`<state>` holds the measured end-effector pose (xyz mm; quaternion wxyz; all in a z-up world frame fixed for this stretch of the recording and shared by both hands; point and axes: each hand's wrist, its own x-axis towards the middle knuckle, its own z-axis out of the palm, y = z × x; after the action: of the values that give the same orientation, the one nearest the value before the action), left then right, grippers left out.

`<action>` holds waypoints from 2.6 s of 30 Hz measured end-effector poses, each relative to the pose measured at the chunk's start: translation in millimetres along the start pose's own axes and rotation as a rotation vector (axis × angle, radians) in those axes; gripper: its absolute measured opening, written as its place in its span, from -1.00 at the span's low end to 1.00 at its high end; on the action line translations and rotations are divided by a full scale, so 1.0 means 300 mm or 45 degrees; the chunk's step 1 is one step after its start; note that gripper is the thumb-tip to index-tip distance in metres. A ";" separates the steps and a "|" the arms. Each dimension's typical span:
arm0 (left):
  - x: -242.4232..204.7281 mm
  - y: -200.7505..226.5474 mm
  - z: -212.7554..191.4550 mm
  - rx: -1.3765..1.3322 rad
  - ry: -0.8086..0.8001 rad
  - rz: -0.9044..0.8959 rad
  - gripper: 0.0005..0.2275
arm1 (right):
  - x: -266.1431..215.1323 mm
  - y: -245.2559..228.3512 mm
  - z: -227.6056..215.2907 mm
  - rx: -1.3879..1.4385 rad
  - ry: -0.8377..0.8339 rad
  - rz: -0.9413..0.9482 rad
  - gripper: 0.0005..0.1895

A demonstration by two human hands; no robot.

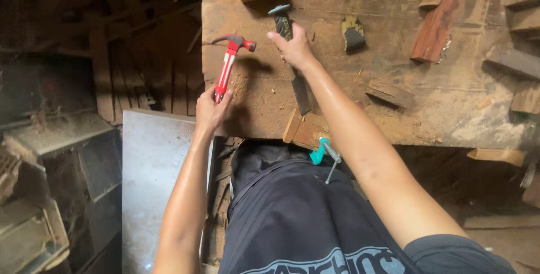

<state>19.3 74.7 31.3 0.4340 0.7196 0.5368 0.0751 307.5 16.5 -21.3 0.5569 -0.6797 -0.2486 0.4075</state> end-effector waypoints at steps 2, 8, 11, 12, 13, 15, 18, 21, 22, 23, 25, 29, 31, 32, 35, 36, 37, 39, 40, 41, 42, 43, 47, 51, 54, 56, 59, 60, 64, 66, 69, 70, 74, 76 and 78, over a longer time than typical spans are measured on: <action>0.050 0.024 0.004 0.030 -0.016 0.010 -0.66 | 0.002 -0.013 -0.005 0.046 0.049 0.103 -0.74; 0.159 0.070 0.005 0.053 -0.038 0.053 -0.68 | 0.013 -0.005 0.001 0.065 0.025 0.007 -0.71; 0.178 0.101 0.005 0.079 -0.047 0.058 -0.67 | 0.006 0.032 -0.004 -0.028 0.035 -0.016 -0.70; 0.191 0.119 0.010 0.079 -0.043 0.072 -0.66 | 0.008 0.043 -0.008 -0.020 0.057 0.016 -0.68; 0.210 0.141 0.010 0.070 -0.043 0.079 -0.68 | 0.018 0.050 -0.006 -0.013 0.072 0.043 -0.65; 0.219 0.168 0.003 0.060 -0.052 0.077 -0.71 | 0.023 0.066 0.000 -0.093 0.105 -0.016 -0.62; 0.238 0.204 0.004 0.040 -0.029 0.081 -0.72 | 0.027 0.074 -0.003 -0.190 0.118 -0.122 -0.61; 0.268 0.228 0.016 0.048 -0.020 0.152 -0.71 | 0.027 0.053 -0.011 -0.021 0.039 0.059 -0.62; 0.260 0.224 0.021 0.037 -0.014 0.141 -0.71 | 0.014 0.047 -0.010 -0.009 0.033 0.080 -0.62; 0.258 0.222 0.020 0.026 -0.004 0.134 -0.71 | 0.009 0.036 -0.007 0.003 0.027 0.095 -0.61; 0.263 0.231 0.013 0.054 -0.016 0.089 -0.70 | -0.005 0.007 -0.006 0.015 0.039 0.088 -0.65; 0.283 0.275 -0.040 0.170 -0.050 0.120 -0.74 | -0.018 -0.038 -0.015 -0.022 0.045 0.070 -0.66; 0.302 0.310 -0.085 0.257 -0.058 0.155 -0.76 | -0.028 -0.046 -0.015 -0.015 0.059 0.052 -0.67; 0.320 0.335 -0.110 0.325 -0.073 0.135 -0.76 | -0.023 -0.051 -0.017 -0.013 0.067 0.038 -0.67; 0.357 0.406 -0.164 0.449 -0.141 0.075 -0.76 | -0.024 -0.050 -0.018 -0.027 0.082 0.014 -0.67; 0.360 0.425 -0.175 0.475 -0.167 0.056 -0.75 | -0.029 -0.045 -0.018 -0.026 0.084 0.006 -0.67; 0.359 0.443 -0.184 0.517 -0.145 0.146 -0.75 | -0.030 -0.043 -0.018 -0.024 0.085 -0.005 -0.67; 0.363 0.478 -0.196 0.595 -0.099 0.331 -0.75 | -0.027 -0.040 -0.019 -0.020 0.084 -0.013 -0.66; 0.371 0.494 -0.198 0.636 -0.108 0.341 -0.75 | -0.025 -0.039 -0.018 -0.017 0.082 -0.011 -0.64; 0.378 0.506 -0.196 0.676 -0.117 0.350 -0.76 | -0.023 -0.037 -0.021 -0.017 0.079 -0.008 -0.63; 0.387 0.516 -0.190 0.716 -0.126 0.358 -0.76 | -0.019 -0.035 -0.026 -0.024 0.084 -0.002 -0.64; 0.394 0.517 -0.189 0.697 -0.118 0.347 -0.77 | -0.020 -0.031 -0.021 -0.027 0.083 0.009 -0.65; 0.455 0.505 -0.179 0.746 -0.256 0.293 -0.80 | -0.019 -0.015 -0.012 -0.017 0.080 0.045 -0.65; 0.541 0.491 -0.212 1.005 -0.270 0.554 -0.78 | -0.015 -0.013 -0.022 -0.013 0.013 0.085 -0.64; 0.569 0.487 -0.255 0.791 -0.214 0.491 -0.78 | -0.005 -0.025 -0.007 -0.015 0.012 0.068 -0.67; 0.578 0.500 -0.250 1.024 -0.277 0.578 -0.81 | -0.011 -0.027 -0.015 -0.035 0.068 0.075 -0.68; 0.568 0.504 -0.253 1.059 -0.249 0.643 -0.80 | -0.017 -0.032 -0.015 -0.039 -0.003 0.105 -0.68; 0.562 0.500 -0.263 1.023 -0.217 0.649 -0.79 | -0.018 -0.033 -0.005 -0.045 0.005 0.106 -0.68; 0.575 0.506 -0.224 0.936 -0.249 0.711 -0.79 | -0.017 -0.025 -0.029 -0.072 0.077 0.064 -0.69; 0.558 0.481 -0.237 1.039 -0.267 0.695 -0.82 | -0.034 -0.011 -0.005 -0.100 0.088 0.048 -0.69; 0.577 0.489 -0.240 0.809 -0.169 0.715 -0.74 | 0.001 -0.009 -0.006 -0.209 0.137 0.020 -0.67; 0.586 0.498 -0.234 0.885 -0.197 0.714 -0.75 | 0.009 -0.007 -0.019 -0.255 0.151 0.008 -0.65; 0.559 0.480 -0.260 1.063 -0.219 0.665 -0.80 | -0.002 0.001 0.002 -0.269 0.107 0.050 -0.65; 0.561 0.490 -0.268 1.044 -0.220 0.580 -0.79 | 0.009 -0.013 0.017 -0.123 -0.013 0.187 -0.64; 0.557 0.493 -0.247 0.980 -0.274 0.420 -0.74 | 0.002 -0.015 0.030 -0.114 -0.088 0.289 -0.65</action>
<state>150.2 248.1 121.2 0.1696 0.9090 0.3549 -0.1377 301.0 23.2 -17.5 0.4673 -0.7133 -0.2069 0.4796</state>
